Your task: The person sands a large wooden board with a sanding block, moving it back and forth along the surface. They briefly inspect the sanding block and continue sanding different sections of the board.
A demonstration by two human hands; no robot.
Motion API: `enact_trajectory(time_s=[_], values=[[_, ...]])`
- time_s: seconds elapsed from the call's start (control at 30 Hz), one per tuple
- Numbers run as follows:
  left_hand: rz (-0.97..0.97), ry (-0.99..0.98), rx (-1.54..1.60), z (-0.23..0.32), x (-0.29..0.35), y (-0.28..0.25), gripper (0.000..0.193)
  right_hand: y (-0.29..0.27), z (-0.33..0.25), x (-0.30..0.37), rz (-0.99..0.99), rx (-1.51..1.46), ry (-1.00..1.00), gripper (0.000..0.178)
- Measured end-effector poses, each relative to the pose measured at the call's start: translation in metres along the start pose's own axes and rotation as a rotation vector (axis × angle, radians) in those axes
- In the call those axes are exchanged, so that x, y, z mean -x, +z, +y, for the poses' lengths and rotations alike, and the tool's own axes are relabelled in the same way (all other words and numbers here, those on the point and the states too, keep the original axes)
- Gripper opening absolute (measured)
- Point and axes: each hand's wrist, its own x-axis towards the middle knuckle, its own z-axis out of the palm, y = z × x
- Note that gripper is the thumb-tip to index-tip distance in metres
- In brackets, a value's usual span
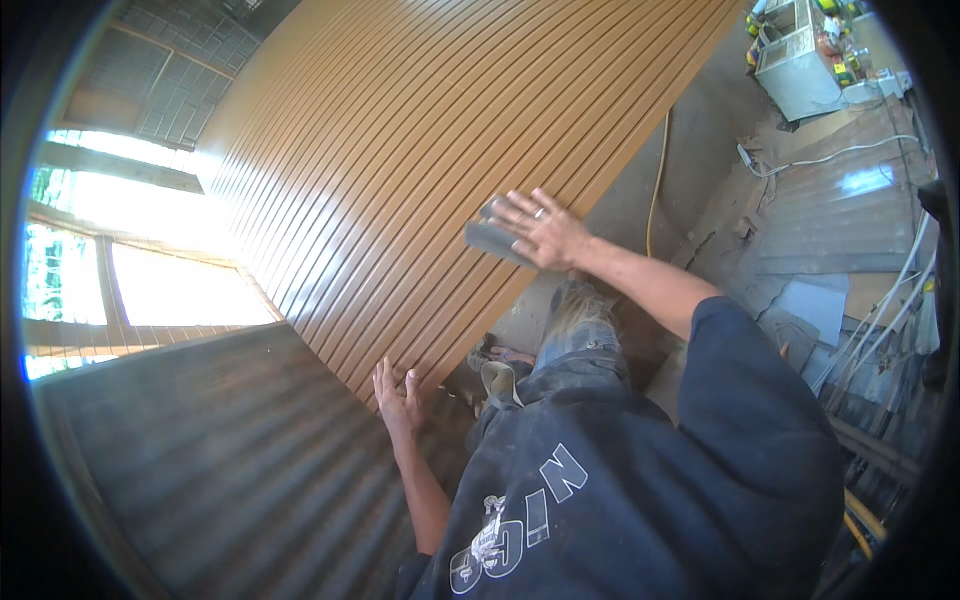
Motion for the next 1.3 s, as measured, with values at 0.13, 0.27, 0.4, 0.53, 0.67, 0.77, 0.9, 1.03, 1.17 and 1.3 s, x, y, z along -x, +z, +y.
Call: enact_trajectory(time_s=[0.13, 0.27, 0.4, 0.53, 0.67, 0.77, 0.9, 1.03, 1.17, 1.3], values=[[-0.006, -0.112, -0.06, -0.024, 0.006, 0.013, 0.069, 0.007, 0.051, 0.052, 0.163, -0.404, 0.127, 0.06], [0.003, 0.122, 0.054, 0.01, -0.028, 0.042, 0.064, -0.026, 0.093, 0.17, 0.728, -0.821, 0.545, 0.048], [-0.541, 0.106, 0.558, 0.086, -0.032, 0.104, 0.063, -0.058, 0.041, 0.237, 0.998, -1.46, 1.11, 0.042], [-1.043, 0.074, 1.109, 0.125, 0.003, 0.136, 0.071, -0.044, -0.068, 0.18, 0.83, -1.967, 0.863, 0.04], [-0.954, -0.317, 1.465, 0.116, 0.024, 0.131, 0.059, -0.016, -0.156, 0.13, 0.513, -1.794, 0.599, 0.036], [-0.776, -0.374, 1.378, 0.098, 0.019, 0.118, 0.043, -0.016, -0.167, 0.132, 0.49, -1.829, 0.687, 0.048], [-0.685, -0.398, 1.441, 0.093, 0.016, 0.093, 0.029, -0.037, -0.17, 0.138, 0.465, -2.29, 0.633, 0.059], [-0.666, -0.376, 1.561, 0.107, 0.015, 0.081, 0.025, -0.047, -0.2, 0.12, 0.543, -2.43, 0.506, 0.061], [-0.753, -0.36, 1.396, 0.104, 0.007, 0.084, 0.026, -0.045, -0.193, 0.118, 0.441, -2.054, 0.768, 0.053], [-0.411, -0.005, 0.744, 0.059, 0.001, 0.089, 0.025, -0.031, -0.092, 0.146, 0.534, -0.715, 0.578, 0.062]])
